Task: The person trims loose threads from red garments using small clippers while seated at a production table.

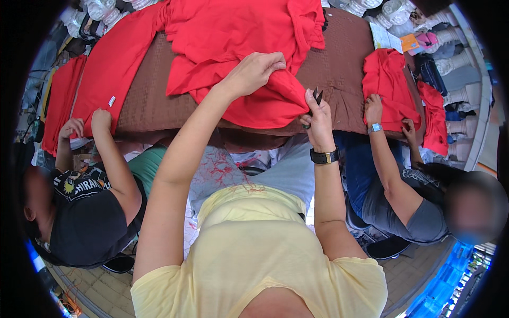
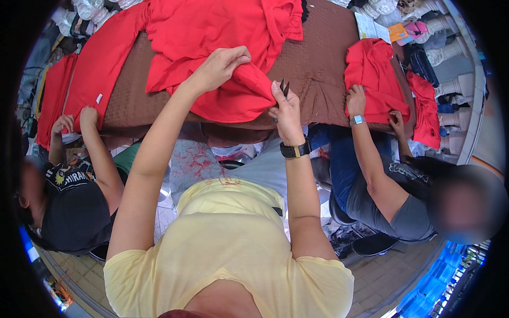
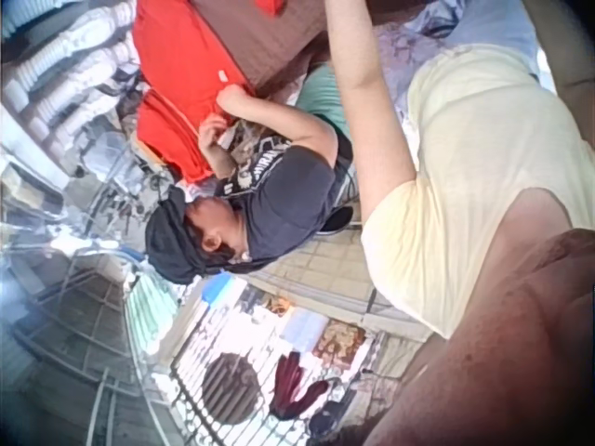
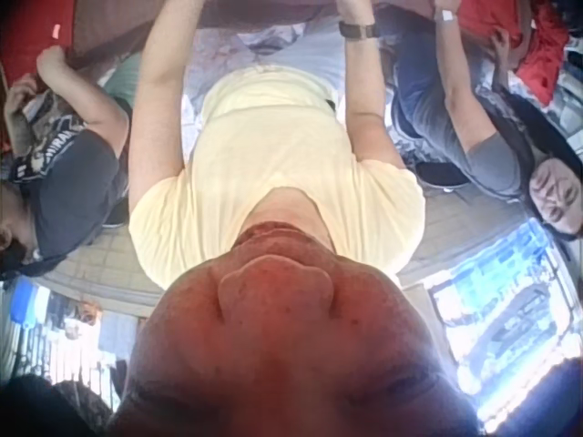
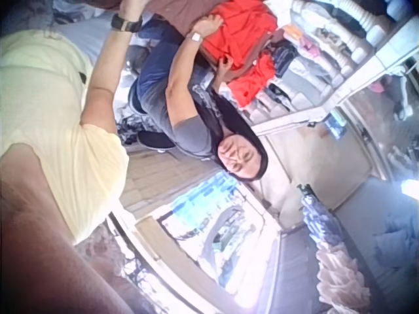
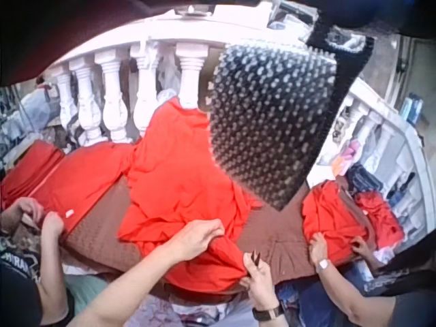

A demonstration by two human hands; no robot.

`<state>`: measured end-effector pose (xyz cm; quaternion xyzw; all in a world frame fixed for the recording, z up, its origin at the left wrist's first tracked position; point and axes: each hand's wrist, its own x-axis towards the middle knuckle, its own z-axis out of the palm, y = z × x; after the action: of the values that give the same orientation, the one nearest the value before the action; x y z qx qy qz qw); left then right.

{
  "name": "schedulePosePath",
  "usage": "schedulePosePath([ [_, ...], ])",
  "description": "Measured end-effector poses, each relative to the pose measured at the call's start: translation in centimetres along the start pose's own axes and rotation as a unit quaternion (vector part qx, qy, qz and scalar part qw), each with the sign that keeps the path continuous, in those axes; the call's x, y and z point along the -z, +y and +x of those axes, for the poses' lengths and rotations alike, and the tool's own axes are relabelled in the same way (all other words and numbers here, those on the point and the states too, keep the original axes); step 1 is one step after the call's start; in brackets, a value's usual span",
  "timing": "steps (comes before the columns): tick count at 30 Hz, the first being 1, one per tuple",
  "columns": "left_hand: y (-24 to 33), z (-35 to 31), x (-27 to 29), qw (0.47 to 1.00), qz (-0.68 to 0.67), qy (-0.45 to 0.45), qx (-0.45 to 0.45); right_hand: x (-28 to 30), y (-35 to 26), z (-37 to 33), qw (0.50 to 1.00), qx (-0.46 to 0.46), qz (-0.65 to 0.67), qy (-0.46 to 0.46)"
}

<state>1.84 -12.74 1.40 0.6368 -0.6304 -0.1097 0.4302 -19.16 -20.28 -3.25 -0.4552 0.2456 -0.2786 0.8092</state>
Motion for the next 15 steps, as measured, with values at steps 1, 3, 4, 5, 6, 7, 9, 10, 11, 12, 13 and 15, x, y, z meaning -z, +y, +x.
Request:
schedulePosePath([
  [1, 0.2, -0.1, 0.4, 1.0, -0.014, -0.005, 0.005, -0.1, -0.2, 0.1, 1.0, -0.002, 0.004, -0.006],
  [3, 0.2, -0.4, 1.2, 0.999, -0.019, 0.002, 0.026, -0.3, -0.4, 0.4, 1.0, -0.01, 0.006, -0.024],
  [4, 0.4, -0.4, 1.5, 0.999, -0.023, 0.005, 0.037, -0.7, -0.7, 0.5, 1.0, -0.013, 0.012, -0.021],
  [5, 0.7, -0.7, 1.9, 0.999, -0.016, -0.009, 0.037, -1.1, -0.9, 0.5, 1.0, -0.015, 0.017, -0.017],
  [6, 0.9, -1.3, 2.3, 0.999, -0.008, -0.024, 0.038, -1.4, -1.1, 0.5, 1.0, -0.005, -0.011, -0.02],
  [7, 1.4, -1.8, 2.9, 0.999, 0.001, -0.036, 0.039, -1.8, -1.3, 0.4, 0.999, 0.006, -0.04, -0.027],
  [9, 1.3, -2.4, 3.6, 0.999, 0.028, -0.015, 0.014, -2.1, -1.5, 0.6, 0.998, 0.003, -0.048, -0.04],
  [10, 1.4, -2.8, 3.6, 0.999, 0.039, -0.006, 0.003, -2.1, -1.5, 0.6, 0.998, -0.012, -0.029, -0.047],
  [11, 1.5, -2.9, 3.4, 0.991, 0.097, 0.079, -0.037, -2.0, -1.5, 0.6, 0.998, -0.027, -0.009, -0.053],
  [12, 1.7, -2.8, 2.9, 0.972, 0.154, 0.162, -0.077, -2.1, -1.2, 0.7, 0.998, -0.033, -0.009, -0.053],
  [13, 2.0, -2.8, 2.4, 0.94, 0.207, 0.243, -0.118, -2.0, -0.9, 0.8, 0.998, -0.037, -0.008, -0.051],
  [15, 2.7, -4.0, 1.0, 0.966, 0.108, 0.216, -0.092, -2.1, -0.5, 0.9, 0.998, -0.045, -0.002, -0.046],
])
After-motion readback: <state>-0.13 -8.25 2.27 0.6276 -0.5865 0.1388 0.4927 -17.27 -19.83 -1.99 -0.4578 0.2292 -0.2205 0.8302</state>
